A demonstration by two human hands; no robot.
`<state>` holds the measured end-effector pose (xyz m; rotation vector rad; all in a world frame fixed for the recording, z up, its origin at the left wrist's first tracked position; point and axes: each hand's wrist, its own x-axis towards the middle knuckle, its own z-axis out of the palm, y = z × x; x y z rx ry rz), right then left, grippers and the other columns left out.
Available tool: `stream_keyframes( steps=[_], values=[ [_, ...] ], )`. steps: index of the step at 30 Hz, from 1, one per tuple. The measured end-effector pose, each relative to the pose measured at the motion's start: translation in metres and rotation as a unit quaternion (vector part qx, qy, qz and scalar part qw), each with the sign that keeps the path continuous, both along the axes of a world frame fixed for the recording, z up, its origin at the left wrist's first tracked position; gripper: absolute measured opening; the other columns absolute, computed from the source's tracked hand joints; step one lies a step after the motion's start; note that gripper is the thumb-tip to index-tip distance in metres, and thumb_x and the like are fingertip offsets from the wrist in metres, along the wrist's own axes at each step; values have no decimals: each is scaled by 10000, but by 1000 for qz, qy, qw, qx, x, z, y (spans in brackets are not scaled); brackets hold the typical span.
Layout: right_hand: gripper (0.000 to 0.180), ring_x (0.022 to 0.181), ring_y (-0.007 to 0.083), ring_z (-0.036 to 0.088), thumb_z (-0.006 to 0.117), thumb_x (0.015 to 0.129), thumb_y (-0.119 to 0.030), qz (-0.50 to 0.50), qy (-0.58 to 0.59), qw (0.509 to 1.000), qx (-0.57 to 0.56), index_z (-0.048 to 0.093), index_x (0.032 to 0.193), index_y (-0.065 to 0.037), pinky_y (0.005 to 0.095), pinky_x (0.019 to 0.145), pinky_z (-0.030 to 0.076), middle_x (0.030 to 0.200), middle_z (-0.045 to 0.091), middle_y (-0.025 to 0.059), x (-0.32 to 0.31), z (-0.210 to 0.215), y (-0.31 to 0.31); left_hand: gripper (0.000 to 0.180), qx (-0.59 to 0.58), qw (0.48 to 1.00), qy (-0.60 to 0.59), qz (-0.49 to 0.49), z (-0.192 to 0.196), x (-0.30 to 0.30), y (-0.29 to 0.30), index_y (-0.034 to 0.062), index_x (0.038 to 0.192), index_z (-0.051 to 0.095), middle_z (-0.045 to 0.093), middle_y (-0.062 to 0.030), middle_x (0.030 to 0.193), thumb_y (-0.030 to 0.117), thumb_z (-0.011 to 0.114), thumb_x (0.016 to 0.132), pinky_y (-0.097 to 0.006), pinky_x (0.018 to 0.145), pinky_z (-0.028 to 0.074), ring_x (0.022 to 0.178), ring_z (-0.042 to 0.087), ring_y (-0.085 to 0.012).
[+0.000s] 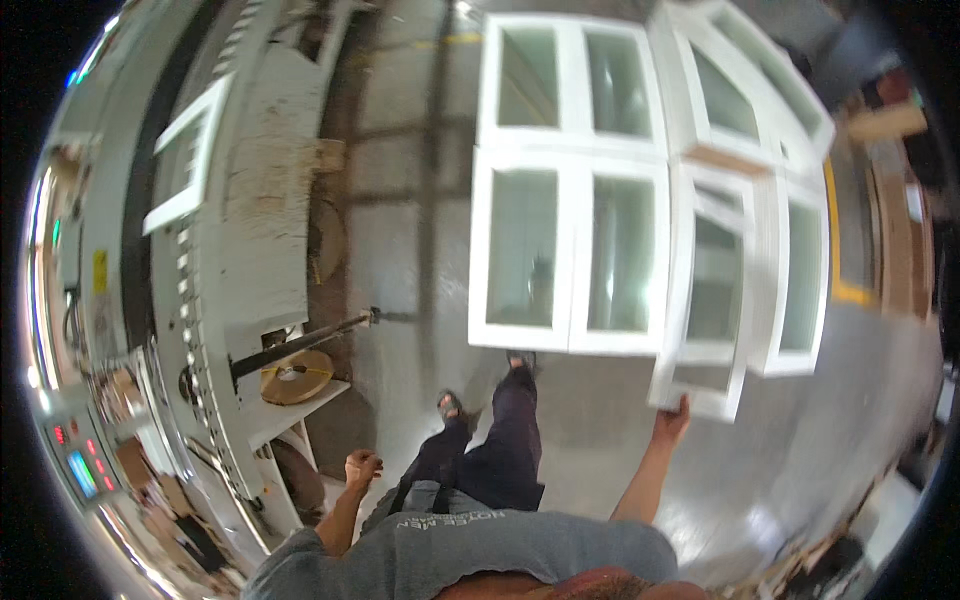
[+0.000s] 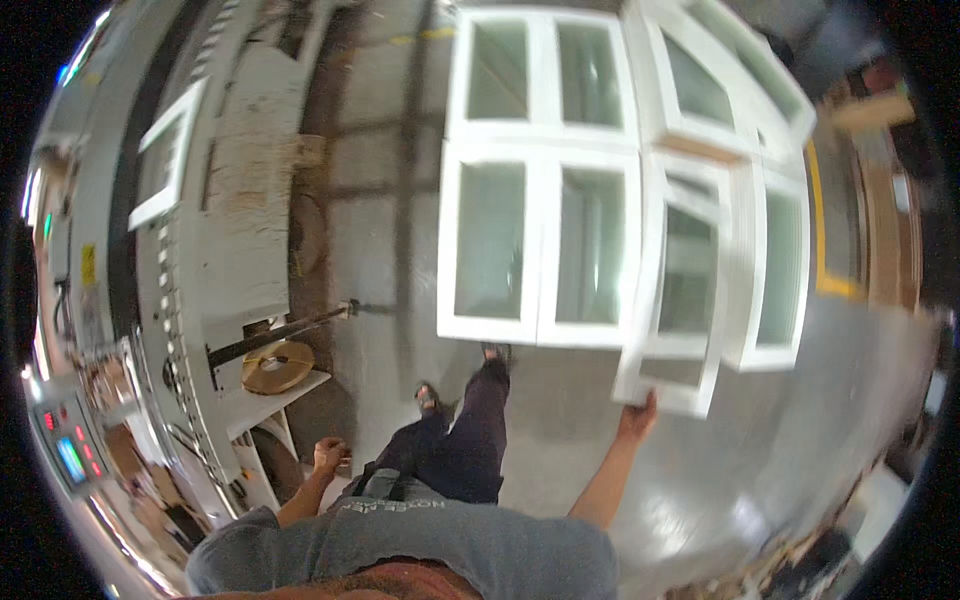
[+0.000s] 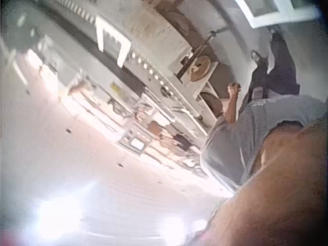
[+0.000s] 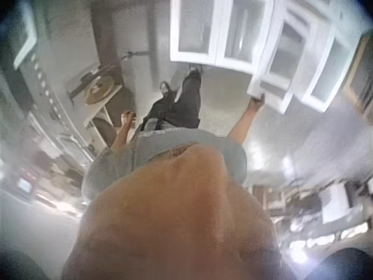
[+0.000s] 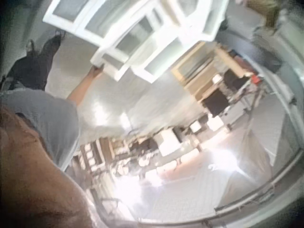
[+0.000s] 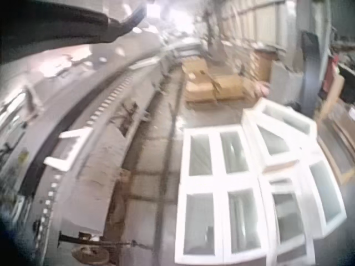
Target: The person repeatedly picks up white window frames from a stack, places them on a machine table, and returns them to the stack. The person handles the frames by hand without using tools.
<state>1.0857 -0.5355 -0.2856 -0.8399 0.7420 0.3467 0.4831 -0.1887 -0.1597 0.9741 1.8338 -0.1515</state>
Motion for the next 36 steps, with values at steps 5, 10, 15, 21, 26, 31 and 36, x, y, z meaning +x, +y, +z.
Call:
stream_keyframes(
  steps=[5, 10, 15, 21, 26, 31, 36],
  values=[
    [333, 1053, 273, 598, 601, 875, -111, 50, -93, 993, -61, 563, 1164, 51, 379, 909, 506, 1152, 620, 141, 10, 55, 51, 272, 49, 998, -47, -9, -5, 37, 7, -93, 995, 630, 682, -146, 797, 96, 597, 802, -311, 541, 547, 659, 665, -197],
    [387, 993, 250, 617, 615, 826, -107, 82, -131, 978, -139, 539, 1164, 64, 359, 801, 534, 1065, 625, 118, -3, 147, 67, 271, 80, 976, -201, -12, -5, 127, 39, -69, 1000, 643, 680, -112, 793, 142, 609, 833, -309, 597, 547, 687, 661, -176],
    [433, 913, 256, 639, 621, 726, -135, 160, -206, 961, -94, 580, 1113, 57, 377, 730, 547, 992, 640, 132, -111, 291, 86, 459, -13, 910, -414, 20, 39, 211, 40, -73, 1113, 590, 647, -168, 1014, 342, 612, 917, -322, 715, 548, 848, 649, -211],
    [553, 916, 314, 613, 695, 660, -184, 329, -219, 919, 1, 537, 1136, 49, 423, 858, 518, 1001, 618, 178, -235, 371, 107, 646, -80, 740, -659, 108, 171, 207, 20, -53, 1261, 475, 581, -171, 1178, 474, 599, 907, -378, 832, 528, 1029, 593, -218],
    [545, 901, 338, 640, 695, 667, -190, 495, -256, 827, 75, 529, 1105, 89, 471, 824, 547, 986, 618, 210, -306, 382, 142, 293, 138, 728, -574, 349, 250, 138, 17, -45, 1122, 477, 627, -164, 1025, 190, 549, 962, -374, 750, 568, 877, 643, -248],
    [634, 993, 338, 602, 674, 722, -204, 609, -238, 749, 109, 440, 1241, 76, 457, 907, 503, 1061, 580, 200, -371, 370, 196, 221, 310, 712, -474, 415, 263, 24, 26, -33, 1076, 462, 635, -163, 960, 158, 504, 974, -358, 639, 571, 778, 652, -236],
    [597, 1096, 333, 587, 710, 780, -105, 694, -121, 689, 170, 443, 1282, 74, 451, 980, 474, 1174, 588, 175, -424, 364, 252, 249, 400, 674, -420, 457, 251, -82, 32, -32, 1066, 480, 649, -165, 957, 202, 496, 980, -356, 624, 565, 745, 654, -231]
  ],
)
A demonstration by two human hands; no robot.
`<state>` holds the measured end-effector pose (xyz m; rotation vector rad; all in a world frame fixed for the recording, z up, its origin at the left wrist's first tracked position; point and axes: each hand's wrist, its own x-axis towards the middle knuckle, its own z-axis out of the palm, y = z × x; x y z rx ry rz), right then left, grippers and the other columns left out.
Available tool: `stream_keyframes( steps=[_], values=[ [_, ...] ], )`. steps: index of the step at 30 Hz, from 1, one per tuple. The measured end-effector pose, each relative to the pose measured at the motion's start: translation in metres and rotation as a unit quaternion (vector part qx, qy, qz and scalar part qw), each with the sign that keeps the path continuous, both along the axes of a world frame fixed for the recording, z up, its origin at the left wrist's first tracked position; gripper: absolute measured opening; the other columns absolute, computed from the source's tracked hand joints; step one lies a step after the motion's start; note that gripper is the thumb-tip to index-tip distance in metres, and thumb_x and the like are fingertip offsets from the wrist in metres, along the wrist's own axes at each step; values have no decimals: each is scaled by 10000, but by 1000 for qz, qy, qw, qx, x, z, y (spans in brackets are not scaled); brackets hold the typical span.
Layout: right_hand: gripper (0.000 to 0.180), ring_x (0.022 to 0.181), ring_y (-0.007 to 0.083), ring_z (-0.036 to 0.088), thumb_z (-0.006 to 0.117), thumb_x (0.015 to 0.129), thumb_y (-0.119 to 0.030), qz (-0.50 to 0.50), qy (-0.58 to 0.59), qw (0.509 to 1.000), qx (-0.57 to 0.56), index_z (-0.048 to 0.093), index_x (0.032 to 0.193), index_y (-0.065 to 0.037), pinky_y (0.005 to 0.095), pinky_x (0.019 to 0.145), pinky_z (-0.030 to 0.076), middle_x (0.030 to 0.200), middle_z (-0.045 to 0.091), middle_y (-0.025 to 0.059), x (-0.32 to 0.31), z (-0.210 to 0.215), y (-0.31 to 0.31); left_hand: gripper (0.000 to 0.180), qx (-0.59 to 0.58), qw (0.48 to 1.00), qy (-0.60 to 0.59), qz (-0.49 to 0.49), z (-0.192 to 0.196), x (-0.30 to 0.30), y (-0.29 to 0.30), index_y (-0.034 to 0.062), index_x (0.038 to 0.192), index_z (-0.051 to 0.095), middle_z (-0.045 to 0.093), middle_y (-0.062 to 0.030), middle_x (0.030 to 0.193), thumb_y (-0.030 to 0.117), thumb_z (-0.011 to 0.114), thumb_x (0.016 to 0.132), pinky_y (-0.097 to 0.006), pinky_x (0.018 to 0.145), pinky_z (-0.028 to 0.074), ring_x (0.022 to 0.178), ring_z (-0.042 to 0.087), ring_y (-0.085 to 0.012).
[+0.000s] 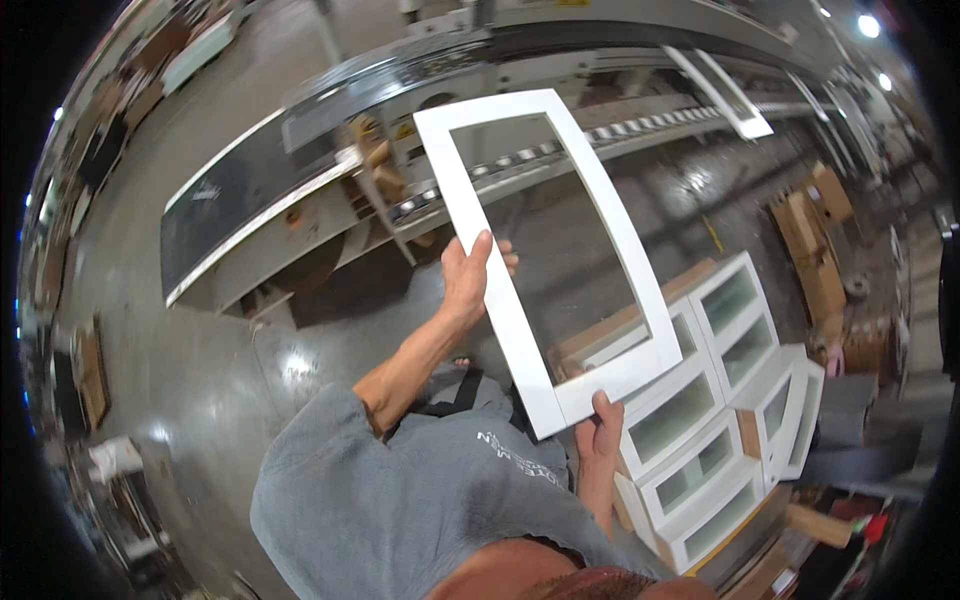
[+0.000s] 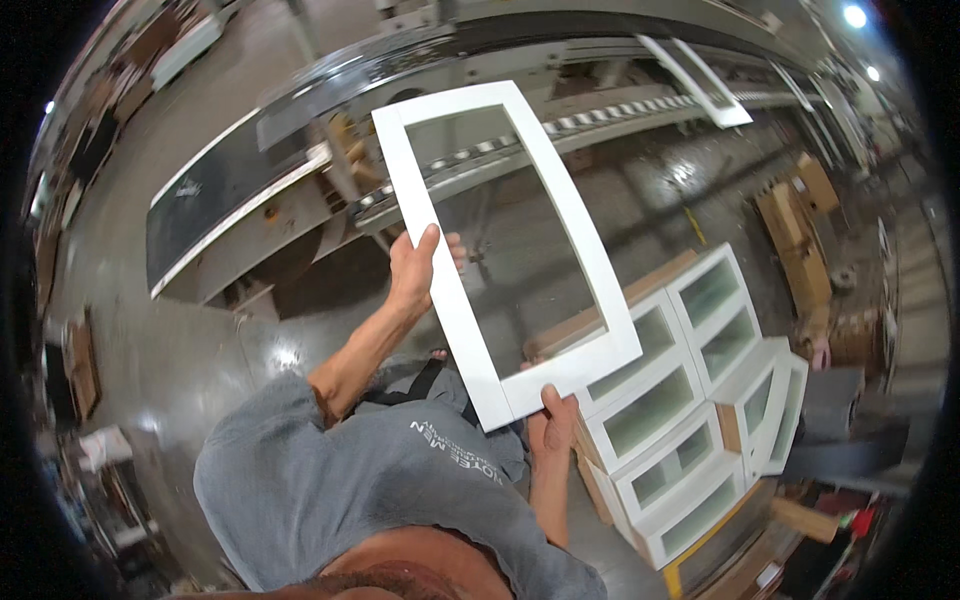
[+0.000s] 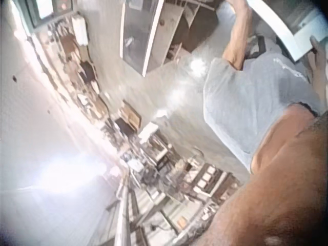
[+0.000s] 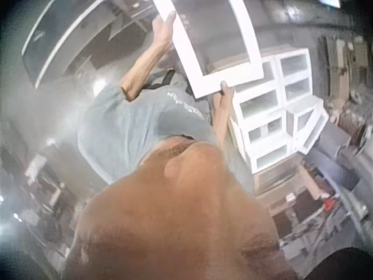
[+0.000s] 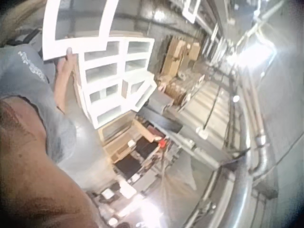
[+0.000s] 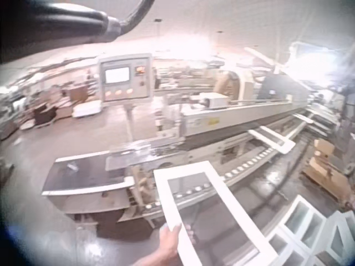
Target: The person repeatedly picks up white window frames from a stack, places them on a machine table, and returns them to the stack. The person handles the frames by hand without using tools.
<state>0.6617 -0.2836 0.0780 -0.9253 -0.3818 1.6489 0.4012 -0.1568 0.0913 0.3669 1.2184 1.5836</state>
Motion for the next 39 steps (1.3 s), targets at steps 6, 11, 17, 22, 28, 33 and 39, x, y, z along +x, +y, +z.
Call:
stream_keyframes(
  steps=[6, 11, 17, 22, 28, 33, 39],
  values=[
    [524, 1117, 287, 584, 724, 787, -100, 135, 6, 991, 7, 500, 1236, 49, 428, 990, 470, 1164, 599, 144, -90, -3, 49, 255, 15, 997, 24, 71, -20, -115, 4, -49, 1061, 476, 644, -172, 895, 193, 497, 982, -344, 579, 566, 717, 662, -238],
    [448, 1156, 286, 563, 674, 836, -31, 191, 52, 980, 28, 510, 1245, 46, 428, 1024, 444, 1191, 597, 130, -149, -28, 83, 267, 31, 994, 19, 103, -34, -181, 27, -76, 1057, 485, 642, -187, 887, 179, 497, 980, -354, 576, 577, 702, 666, -248],
    [397, 1087, 230, 587, 684, 844, -57, 206, 30, 977, 33, 547, 1206, 28, 382, 985, 452, 1183, 613, 157, -212, -58, 116, 325, 28, 995, 21, 90, -63, -256, 62, -103, 1109, 474, 639, -215, 955, 193, 504, 980, -353, 589, 581, 746, 677, -270],
    [342, 867, 120, 583, 732, 821, -84, 198, 7, 980, 5, 585, 1118, 1, 262, 687, 439, 1005, 631, 55, -251, -63, 127, 261, 26, 995, 14, 100, -70, -290, 83, -80, 1069, 477, 646, -216, 901, 159, 511, 970, -369, 564, 581, 717, 673, -290],
    [344, 817, 117, 585, 747, 809, -76, 184, 32, 982, -17, 585, 1104, -8, 256, 646, 459, 954, 614, 30, -279, -70, 129, 336, 7, 996, 10, 84, -79, -320, 94, -106, 1149, 452, 642, -236, 946, 179, 503, 978, -364, 580, 586, 741, 678, -293],
    [317, 874, 167, 603, 728, 821, -67, 165, 32, 985, -28, 583, 1092, 12, 307, 780, 502, 993, 620, 60, -282, -65, 134, 356, 6, 996, 16, 83, -83, -321, 101, -128, 1159, 463, 648, -234, 940, 180, 495, 983, -372, 571, 585, 740, 686, -304],
    [268, 916, 196, 627, 677, 843, -14, 144, 23, 988, -51, 578, 1077, 70, 343, 823, 518, 1033, 636, 95, -279, -84, 139, 304, 22, 998, 14, 64, -97, -324, 103, -74, 1072, 515, 657, -199, 910, 213, 525, 972, -369, 639, 576, 738, 681, -283]
  ],
)
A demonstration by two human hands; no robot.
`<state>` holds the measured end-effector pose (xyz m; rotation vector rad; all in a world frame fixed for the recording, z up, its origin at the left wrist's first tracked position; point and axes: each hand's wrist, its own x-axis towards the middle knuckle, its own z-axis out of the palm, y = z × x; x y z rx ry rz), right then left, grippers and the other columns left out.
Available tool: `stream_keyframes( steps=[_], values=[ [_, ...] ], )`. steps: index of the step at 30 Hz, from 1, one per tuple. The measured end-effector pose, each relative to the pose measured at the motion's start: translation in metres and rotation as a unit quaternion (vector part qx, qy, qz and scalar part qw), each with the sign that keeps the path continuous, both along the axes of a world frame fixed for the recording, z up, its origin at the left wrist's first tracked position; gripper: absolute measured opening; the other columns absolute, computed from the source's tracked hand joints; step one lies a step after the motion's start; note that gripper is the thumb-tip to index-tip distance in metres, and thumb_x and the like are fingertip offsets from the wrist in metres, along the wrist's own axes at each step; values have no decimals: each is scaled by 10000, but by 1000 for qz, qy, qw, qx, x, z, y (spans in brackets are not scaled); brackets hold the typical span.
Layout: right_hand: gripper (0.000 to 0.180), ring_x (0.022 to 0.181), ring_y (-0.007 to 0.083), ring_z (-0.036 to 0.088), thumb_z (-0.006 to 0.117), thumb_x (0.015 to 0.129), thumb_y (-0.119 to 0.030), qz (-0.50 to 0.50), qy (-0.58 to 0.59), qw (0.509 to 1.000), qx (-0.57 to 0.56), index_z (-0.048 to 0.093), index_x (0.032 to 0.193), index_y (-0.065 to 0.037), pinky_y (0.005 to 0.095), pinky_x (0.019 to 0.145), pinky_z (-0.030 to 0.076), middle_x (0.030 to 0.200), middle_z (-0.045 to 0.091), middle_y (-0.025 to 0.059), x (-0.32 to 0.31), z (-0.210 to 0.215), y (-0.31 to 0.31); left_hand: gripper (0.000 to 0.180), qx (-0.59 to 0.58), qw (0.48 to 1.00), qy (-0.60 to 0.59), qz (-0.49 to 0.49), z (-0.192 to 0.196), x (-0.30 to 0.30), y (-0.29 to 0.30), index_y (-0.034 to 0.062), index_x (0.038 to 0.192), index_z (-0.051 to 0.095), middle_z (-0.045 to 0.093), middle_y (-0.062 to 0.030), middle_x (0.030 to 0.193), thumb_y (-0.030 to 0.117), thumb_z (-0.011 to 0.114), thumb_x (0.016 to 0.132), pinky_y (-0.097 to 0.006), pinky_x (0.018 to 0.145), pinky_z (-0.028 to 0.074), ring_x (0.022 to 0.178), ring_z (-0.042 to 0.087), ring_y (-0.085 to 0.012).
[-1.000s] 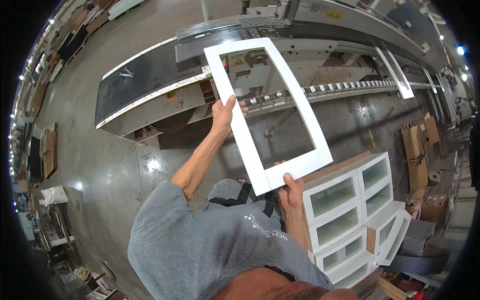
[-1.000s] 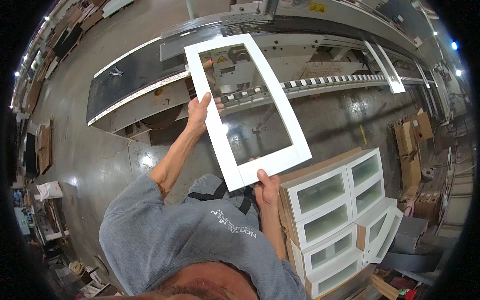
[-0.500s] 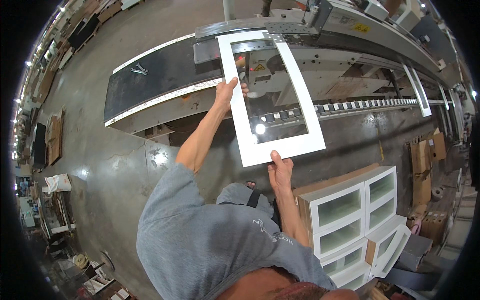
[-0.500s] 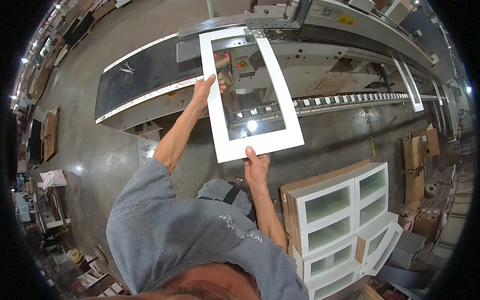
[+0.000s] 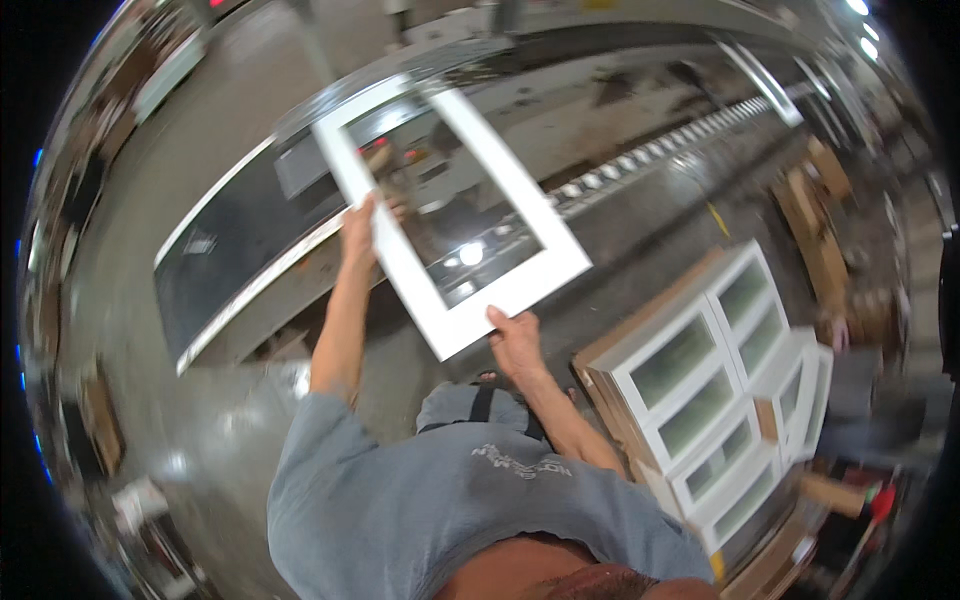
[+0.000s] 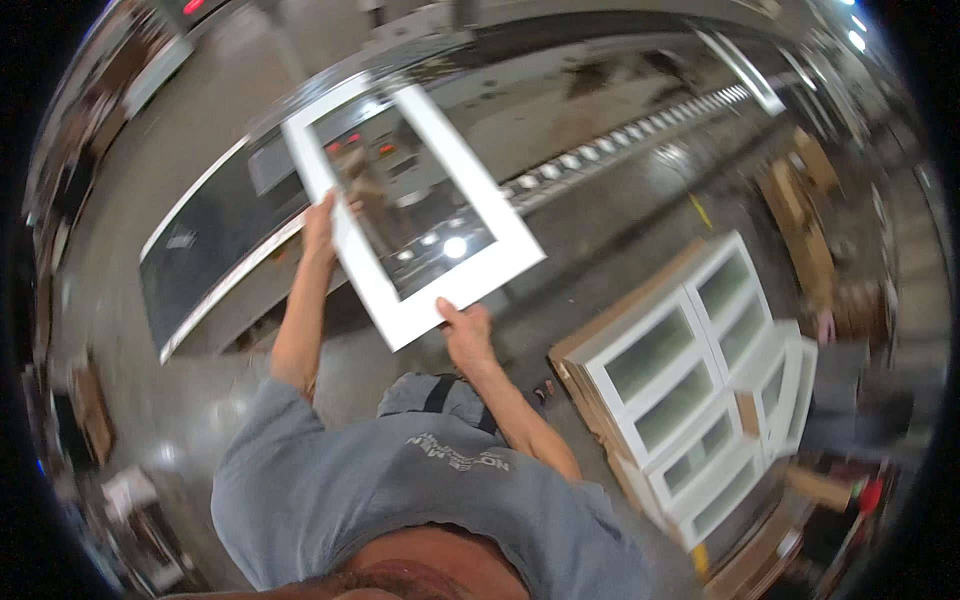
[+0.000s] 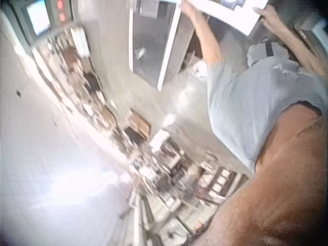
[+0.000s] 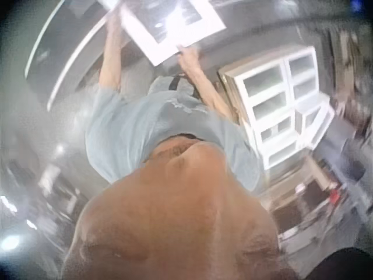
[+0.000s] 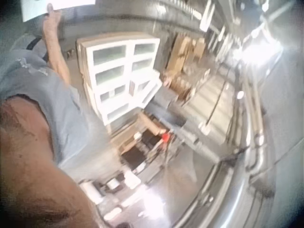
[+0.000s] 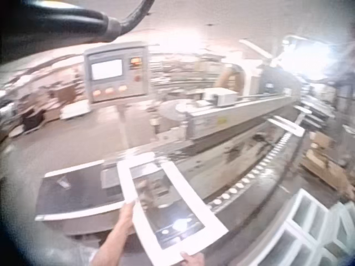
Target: The person repeatedly picks up white window frames from a stack, places them on a machine table, and returns them to the stack. The person handles the frames by hand without using tools.
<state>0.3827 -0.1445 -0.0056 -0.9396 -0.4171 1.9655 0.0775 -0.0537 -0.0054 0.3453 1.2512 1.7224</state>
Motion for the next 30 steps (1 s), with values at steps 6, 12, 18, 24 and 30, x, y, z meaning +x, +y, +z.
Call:
stream_keyframes(
  steps=[6, 12, 18, 24, 30],
  values=[
    [302, 891, 187, 638, 692, 845, -82, 5, 16, 999, 37, 598, 1090, 68, 329, 784, 523, 1013, 652, 101, 2, 17, 3, 322, -67, 995, 69, 19, 13, 5, 6, -75, 1088, 513, 653, -193, 922, 220, 542, 963, -372, 632, 565, 778, 677, -288],
    [291, 881, 185, 640, 689, 853, -107, -2, 18, 998, 58, 608, 1071, 68, 325, 776, 524, 997, 656, 104, 6, 17, 10, 333, -70, 995, 72, 11, 12, 9, 17, -76, 1087, 520, 653, -192, 931, 232, 546, 964, -375, 625, 565, 767, 676, -296],
    [328, 946, 207, 623, 687, 843, -67, -8, 0, 998, 58, 574, 1104, 95, 344, 854, 511, 1042, 636, 123, 29, 19, 38, 308, -61, 995, 75, 3, 15, 30, 43, -104, 1015, 479, 632, -241, 900, 197, 531, 967, -390, 584, 585, 742, 674, -319],
    [256, 898, 192, 627, 674, 833, -22, -75, -7, 995, 62, 609, 1058, 81, 315, 825, 491, 1014, 650, 95, 57, 23, 80, 382, -53, 996, 66, 0, 15, 70, 91, -150, 1108, 441, 635, -241, 890, 196, 526, 967, -393, 552, 585, 708, 679, -315],
    [360, 962, 216, 605, 686, 823, -33, -59, -23, 996, 68, 545, 1127, 99, 335, 848, 488, 1071, 610, 127, 95, 9, 127, 358, -45, 996, 80, -3, 24, 110, 130, -130, 1067, 485, 643, -221, 875, 211, 534, 969, -390, 572, 584, 712, 679, -315]
  ],
)
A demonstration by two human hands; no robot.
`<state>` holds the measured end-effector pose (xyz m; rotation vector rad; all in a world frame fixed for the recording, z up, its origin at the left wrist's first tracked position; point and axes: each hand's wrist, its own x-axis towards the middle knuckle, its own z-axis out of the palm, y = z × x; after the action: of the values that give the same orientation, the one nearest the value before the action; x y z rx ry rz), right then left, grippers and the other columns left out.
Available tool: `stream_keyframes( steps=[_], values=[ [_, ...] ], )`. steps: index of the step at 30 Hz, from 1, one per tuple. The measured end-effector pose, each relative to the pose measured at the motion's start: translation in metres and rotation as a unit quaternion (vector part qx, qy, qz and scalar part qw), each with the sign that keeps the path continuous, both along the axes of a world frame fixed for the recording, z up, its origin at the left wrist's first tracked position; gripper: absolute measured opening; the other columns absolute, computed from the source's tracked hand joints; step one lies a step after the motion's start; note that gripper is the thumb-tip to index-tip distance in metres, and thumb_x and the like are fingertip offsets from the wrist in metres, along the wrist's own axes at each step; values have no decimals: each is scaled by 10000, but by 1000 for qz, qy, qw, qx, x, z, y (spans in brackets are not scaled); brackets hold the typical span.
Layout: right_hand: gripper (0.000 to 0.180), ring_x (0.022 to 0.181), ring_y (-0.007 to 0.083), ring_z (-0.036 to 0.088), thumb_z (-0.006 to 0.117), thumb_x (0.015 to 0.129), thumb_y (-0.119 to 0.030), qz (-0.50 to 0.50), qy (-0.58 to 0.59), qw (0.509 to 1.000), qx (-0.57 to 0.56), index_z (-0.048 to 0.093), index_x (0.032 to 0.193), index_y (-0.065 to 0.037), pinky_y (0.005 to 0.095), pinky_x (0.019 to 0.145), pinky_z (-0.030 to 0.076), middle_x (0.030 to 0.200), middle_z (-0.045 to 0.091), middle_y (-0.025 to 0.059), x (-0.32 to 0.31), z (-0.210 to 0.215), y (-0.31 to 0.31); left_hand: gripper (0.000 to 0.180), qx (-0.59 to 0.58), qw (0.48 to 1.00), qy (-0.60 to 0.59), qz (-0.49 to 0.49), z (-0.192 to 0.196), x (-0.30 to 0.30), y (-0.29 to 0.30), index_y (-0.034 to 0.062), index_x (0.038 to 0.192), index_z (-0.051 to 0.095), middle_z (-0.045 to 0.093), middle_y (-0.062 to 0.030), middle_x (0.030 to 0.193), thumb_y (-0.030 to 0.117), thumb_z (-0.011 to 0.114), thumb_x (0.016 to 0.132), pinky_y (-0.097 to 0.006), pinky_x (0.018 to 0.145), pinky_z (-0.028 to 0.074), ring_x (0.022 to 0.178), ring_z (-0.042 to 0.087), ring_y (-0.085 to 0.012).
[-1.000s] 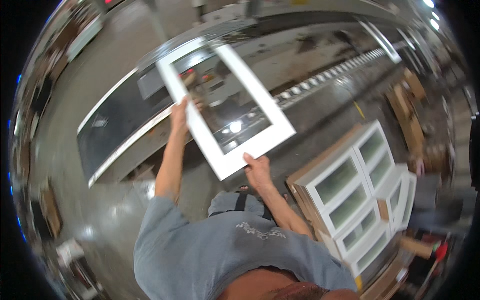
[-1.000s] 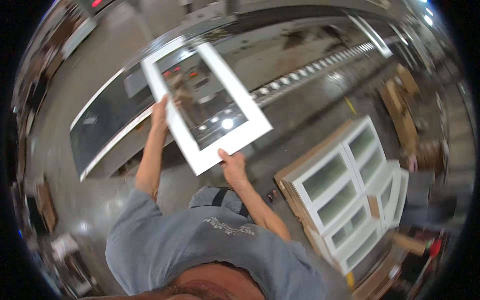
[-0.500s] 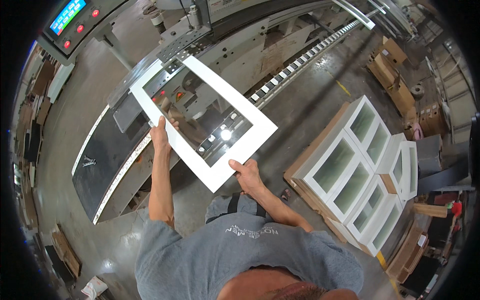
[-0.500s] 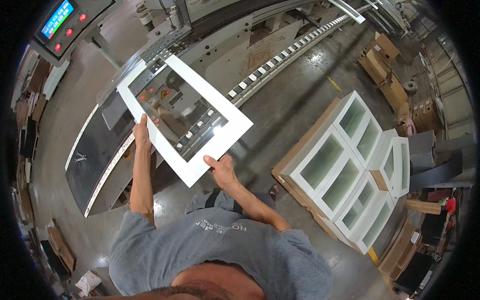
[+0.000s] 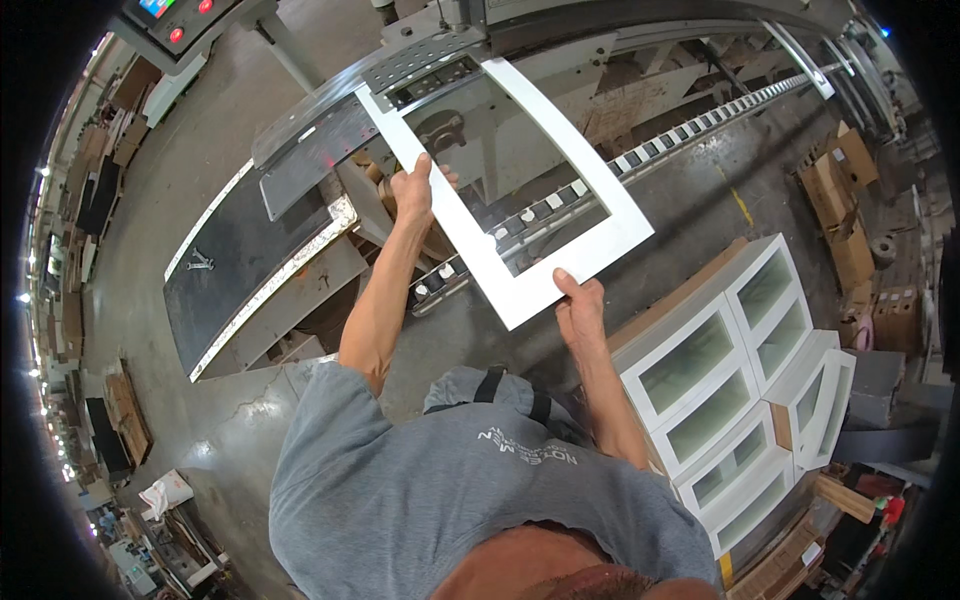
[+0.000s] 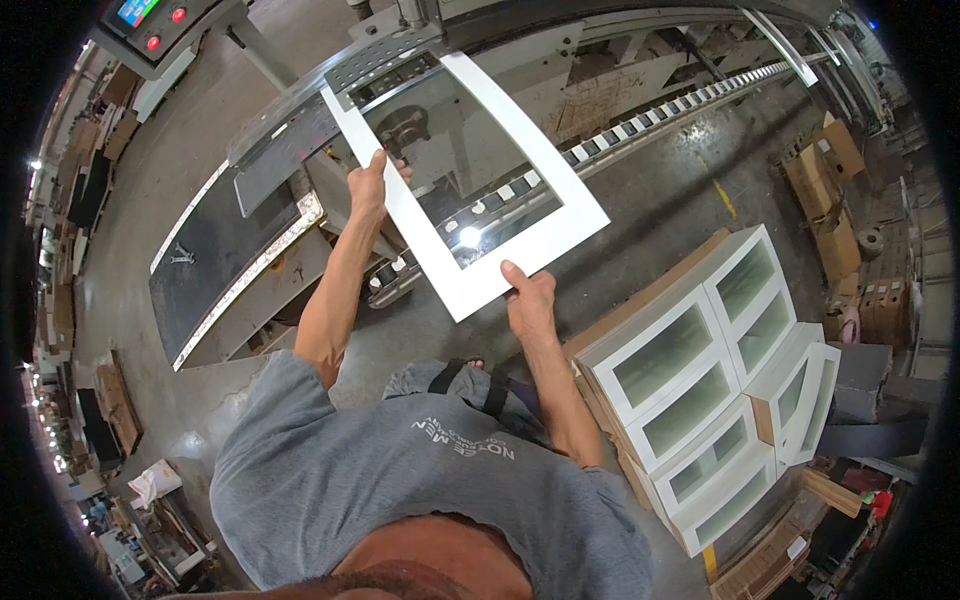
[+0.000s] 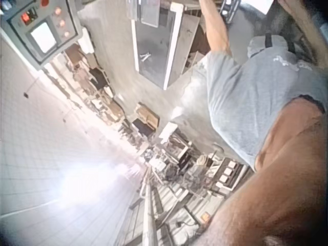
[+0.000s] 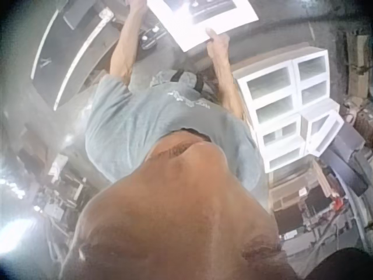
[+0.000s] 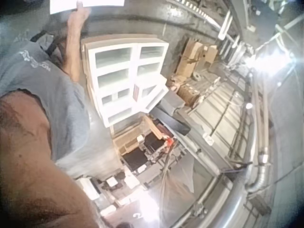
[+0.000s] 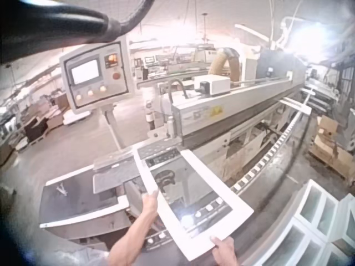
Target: The person repeatedly picks up white window frames from a stack, places them on a machine table, and returns them to the stack. The person handles the frames by hand without using tools.
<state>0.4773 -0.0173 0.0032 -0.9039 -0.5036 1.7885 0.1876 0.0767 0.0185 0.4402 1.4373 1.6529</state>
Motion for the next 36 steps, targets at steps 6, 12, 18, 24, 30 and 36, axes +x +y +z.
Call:
stream_keyframes(
  steps=[6, 12, 18, 24, 30, 36],
  values=[
    [405, 999, 242, 618, 674, 855, -106, 9, -34, 999, 11, 527, 1169, 105, 364, 913, 486, 1086, 628, 153, 38, 0, 40, 352, 3, 1000, -5, 11, -3, 36, 45, -136, 1059, 494, 651, -222, 882, 204, 513, 968, -406, 556, 584, 694, 681, -320],
    [491, 943, 258, 652, 606, 920, -227, -43, -49, 998, -2, 465, 1277, 78, 360, 810, 546, 1093, 634, 204, 109, -11, -9, 285, 22, 1000, 19, -8, -19, 79, 116, -131, 916, 521, 636, -215, 790, 142, 602, 901, -432, 589, 544, 656, 663, -326],
    [345, 879, 246, 675, 630, 886, -187, -204, -57, 951, -224, 546, 1142, 29, 350, 766, 559, 994, 672, 192, 265, -128, -190, 201, 2, 835, 551, 2, 41, 138, 48, -49, 1032, 593, 639, -148, 937, 101, 604, 898, -367, 658, 504, 814, 601, -209],
    [211, 714, 217, 655, 624, 899, -169, -492, -110, 758, -414, 624, 997, 18, 319, 679, 575, 842, 667, 145, 428, -218, -375, 138, 140, 662, 502, -539, -8, 328, -141, 4, 952, 642, 628, -95, 857, 110, 611, 871, -342, 767, 474, 784, 574, -191],
    [214, 658, 180, 636, 659, 880, -240, -554, -166, 578, -575, 643, 850, -29, 324, 592, 528, 783, 662, 74, 604, -316, -454, 257, -429, 400, 354, -728, -225, 193, -284, -33, 1061, 614, 658, -98, 881, 135, 637, 868, -349, 692, 527, 760, 634, -180],
    [647, 776, 264, 648, 777, 735, -489, -701, -104, 509, -488, 611, 1098, 21, 414, 658, 529, 827, 655, 122, 733, -411, -514, 321, -554, 650, 270, -445, -162, 232, -295, -59, 1119, 556, 651, -173, 910, 137, 605, 870, -381, 645, 575, 750, 677, -275]
  ],
)
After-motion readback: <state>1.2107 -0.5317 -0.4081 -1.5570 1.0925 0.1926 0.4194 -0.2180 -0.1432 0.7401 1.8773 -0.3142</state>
